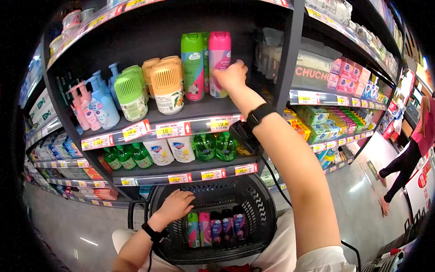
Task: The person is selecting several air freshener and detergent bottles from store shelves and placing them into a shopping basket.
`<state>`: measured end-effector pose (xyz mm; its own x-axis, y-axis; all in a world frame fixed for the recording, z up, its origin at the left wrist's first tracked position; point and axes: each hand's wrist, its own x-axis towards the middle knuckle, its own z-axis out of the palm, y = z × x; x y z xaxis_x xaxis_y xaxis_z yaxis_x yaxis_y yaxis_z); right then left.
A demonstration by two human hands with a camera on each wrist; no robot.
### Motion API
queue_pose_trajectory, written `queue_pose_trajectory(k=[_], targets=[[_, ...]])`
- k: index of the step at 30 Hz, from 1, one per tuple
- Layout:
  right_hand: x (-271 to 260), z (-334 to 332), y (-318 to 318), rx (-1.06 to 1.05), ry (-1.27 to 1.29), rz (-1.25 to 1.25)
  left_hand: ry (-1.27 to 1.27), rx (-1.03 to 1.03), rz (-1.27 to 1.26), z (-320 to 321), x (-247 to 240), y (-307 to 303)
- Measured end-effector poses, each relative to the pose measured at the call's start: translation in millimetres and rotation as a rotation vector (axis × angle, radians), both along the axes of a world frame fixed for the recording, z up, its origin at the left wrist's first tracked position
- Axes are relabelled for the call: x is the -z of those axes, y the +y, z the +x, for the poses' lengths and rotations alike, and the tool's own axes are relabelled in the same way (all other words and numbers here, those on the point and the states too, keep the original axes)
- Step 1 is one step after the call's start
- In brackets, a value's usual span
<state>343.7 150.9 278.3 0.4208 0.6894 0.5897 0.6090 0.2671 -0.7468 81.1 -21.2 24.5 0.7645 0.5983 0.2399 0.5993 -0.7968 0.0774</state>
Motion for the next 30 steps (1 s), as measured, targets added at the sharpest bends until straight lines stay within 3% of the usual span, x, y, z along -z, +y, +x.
queue_pose_trajectory(k=[3, 7, 15, 21, 23, 28, 29, 30], targets=[[-2, 7, 26, 0.103, -0.038, -0.1, 0.05, -0.027, -0.075, -4, -2, -1], [-5, 1, 25, -0.053, 0.155, -0.21, 0.055, -0.035, -0.053, -9, -5, -1], [2, 13, 27, 0.004, -0.131, -0.189, 0.059, -0.025, -0.06, -8, -9, -5], [4, 12, -15, 0.043, -0.406, 0.257, 0.055, -0.042, -0.046, -10, -15, -8], [8, 17, -31, -0.035, -0.464, 0.404, 0.039, -0.042, -0.045, -12, -15, -8], [10, 27, -88, -0.155, -0.501, 0.493, -0.077, -0.029, -0.032, -14, -18, -8], [11, 22, -107, -0.086, -0.567, 0.563, -0.101, -0.022, -0.026, -16, -19, -8], [14, 20, -127, -0.044, -0.585, 0.482, -0.119, -0.02, -0.016, -17, -19, -9]])
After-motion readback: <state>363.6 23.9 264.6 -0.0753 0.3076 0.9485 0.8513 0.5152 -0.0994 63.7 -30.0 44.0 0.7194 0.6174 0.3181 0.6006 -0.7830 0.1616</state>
